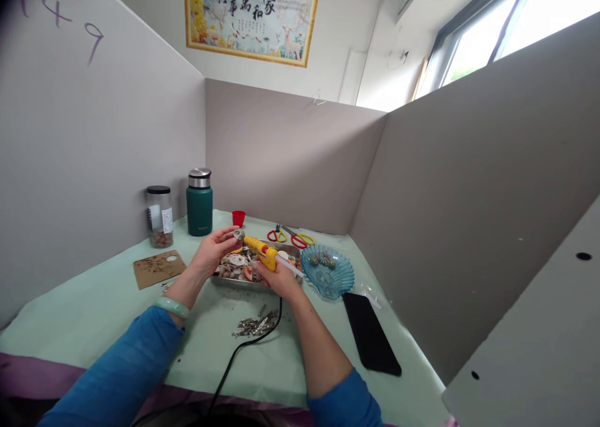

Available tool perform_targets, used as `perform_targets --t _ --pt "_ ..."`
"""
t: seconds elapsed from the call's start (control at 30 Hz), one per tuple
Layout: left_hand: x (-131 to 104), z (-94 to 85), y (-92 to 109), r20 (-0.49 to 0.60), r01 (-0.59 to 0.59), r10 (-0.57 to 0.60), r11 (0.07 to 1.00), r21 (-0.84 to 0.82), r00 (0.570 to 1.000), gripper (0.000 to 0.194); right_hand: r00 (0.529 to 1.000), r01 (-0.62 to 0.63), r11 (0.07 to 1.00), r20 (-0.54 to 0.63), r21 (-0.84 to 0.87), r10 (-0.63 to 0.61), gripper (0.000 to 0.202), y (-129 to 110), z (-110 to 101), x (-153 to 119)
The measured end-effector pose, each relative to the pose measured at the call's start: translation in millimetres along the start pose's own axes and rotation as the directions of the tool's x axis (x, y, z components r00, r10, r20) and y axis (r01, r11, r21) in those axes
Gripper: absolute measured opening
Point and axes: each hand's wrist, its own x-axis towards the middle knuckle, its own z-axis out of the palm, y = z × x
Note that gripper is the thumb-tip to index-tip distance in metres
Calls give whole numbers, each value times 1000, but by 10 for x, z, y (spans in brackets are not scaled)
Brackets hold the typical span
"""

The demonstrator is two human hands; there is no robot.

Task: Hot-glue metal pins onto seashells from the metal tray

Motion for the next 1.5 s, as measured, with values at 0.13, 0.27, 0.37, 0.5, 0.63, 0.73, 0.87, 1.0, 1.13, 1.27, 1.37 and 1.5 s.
perform_targets --t 0.13,0.27,0.37,0.5,0.63,0.73,0.87,1.0,1.13,1.27,1.37,1.5 --pt "5 -11 -10 0 -3 3 1000 -7 1000 51 1000 2 1000 16 -8 -2 39 -3 -1 0" --pt "3 -8 -9 -7 -4 3 1000 -22 1000 51 1000 11 1000 24 2 -11 39 -13 2 -2" --pt "0 -5 -3 -7 3 -3 1000 -20 1000 51 1000 3 1000 20 8 -4 37 -3 4 -1" --pt "4 -9 0 -7 9 -9 1000 -11 1000 51 1000 7 1000 4 2 -7 36 25 1 6" --pt "10 -13 -3 -8 3 -3 1000 -4 1000 50 1000 20 1000 -6 3 -20 35 33 0 12" --pt "7 -11 -7 -10 3 -3 1000 2 1000 51 1000 16 1000 -8 -3 -16 35 15 1 10" --pt "0 -3 -5 -24 10 -10 1000 3 1000 52 1000 11 1000 7 4 -11 38 -7 1 5" --pt "-3 -4 5 -24 11 -11 1000 1 1000 50 1000 10 1000 16 3 -11 39 10 -2 7" --pt "-4 -3 14 -19 16 -16 1000 9 1000 49 1000 20 1000 5 15 -20 39 25 1 9" --pt "-7 2 18 -7 16 -16 1000 20 1000 49 998 58 998 -31 14 -58 37 -3 2 -1" --pt "-6 2 14 -11 17 -17 999 27 1000 48 998 53 999 -28 12 -53 36 -15 -1 -4" --pt "-6 1 9 -10 17 -17 999 31 1000 49 1000 31 999 0 25 -31 36 -2 -1 1"
